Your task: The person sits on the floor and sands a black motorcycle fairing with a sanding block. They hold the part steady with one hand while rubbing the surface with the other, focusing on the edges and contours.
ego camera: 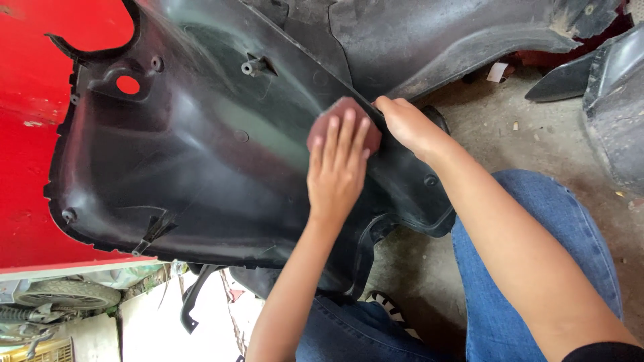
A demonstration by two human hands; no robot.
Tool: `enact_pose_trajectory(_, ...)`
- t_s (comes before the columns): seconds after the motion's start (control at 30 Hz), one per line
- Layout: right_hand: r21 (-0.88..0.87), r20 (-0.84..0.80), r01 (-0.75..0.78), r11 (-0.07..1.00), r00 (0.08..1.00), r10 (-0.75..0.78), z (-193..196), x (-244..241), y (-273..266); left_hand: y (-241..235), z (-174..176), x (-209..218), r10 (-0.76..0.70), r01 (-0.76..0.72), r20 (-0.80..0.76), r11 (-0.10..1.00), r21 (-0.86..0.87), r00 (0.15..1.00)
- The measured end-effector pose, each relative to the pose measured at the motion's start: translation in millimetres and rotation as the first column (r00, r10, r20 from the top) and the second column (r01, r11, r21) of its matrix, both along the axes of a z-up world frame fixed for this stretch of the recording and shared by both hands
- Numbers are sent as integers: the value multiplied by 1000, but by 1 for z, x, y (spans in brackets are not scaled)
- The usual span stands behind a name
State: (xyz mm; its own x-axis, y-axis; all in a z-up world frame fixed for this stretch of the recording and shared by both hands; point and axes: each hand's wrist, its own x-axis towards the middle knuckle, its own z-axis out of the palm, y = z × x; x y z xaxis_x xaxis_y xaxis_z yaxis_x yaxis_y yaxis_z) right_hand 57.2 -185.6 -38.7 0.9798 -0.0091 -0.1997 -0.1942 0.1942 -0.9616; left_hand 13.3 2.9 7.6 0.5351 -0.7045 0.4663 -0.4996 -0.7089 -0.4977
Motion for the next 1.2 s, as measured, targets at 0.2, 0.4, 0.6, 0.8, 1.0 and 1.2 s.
enact_pose_trajectory(0.2,33,-97,-18,999,995,21,36,-15,-5,-14,58,18,16,-26,-64,986,-162,998)
enact_pose_trajectory(0.4,27,-58,-57,998,997,58,12,-5,-10,-20,-51,-21,-31,20,-176,998,-62,984)
enact_pose_trajectory(0.6,34,-9,-64,997,998,65,14,-9,-8,-21,-11,-8,70,-72,-14,991,-110,997)
enact_pose_trajectory(0.8,-2,-23,-36,999,999,36,21,-8,-8,-26,11,-2,93,-104,-97,988,-115,991)
enact_pose_trajectory(1.0,77,-68,-57,995,996,62,20,-8,-8,-21,-49,-50,-117,103,-380,993,-56,918)
enact_pose_trajectory(1.2,63,37,-49,997,998,47,11,-6,-5,-7,22,-4,-27,7,-120,987,-163,992)
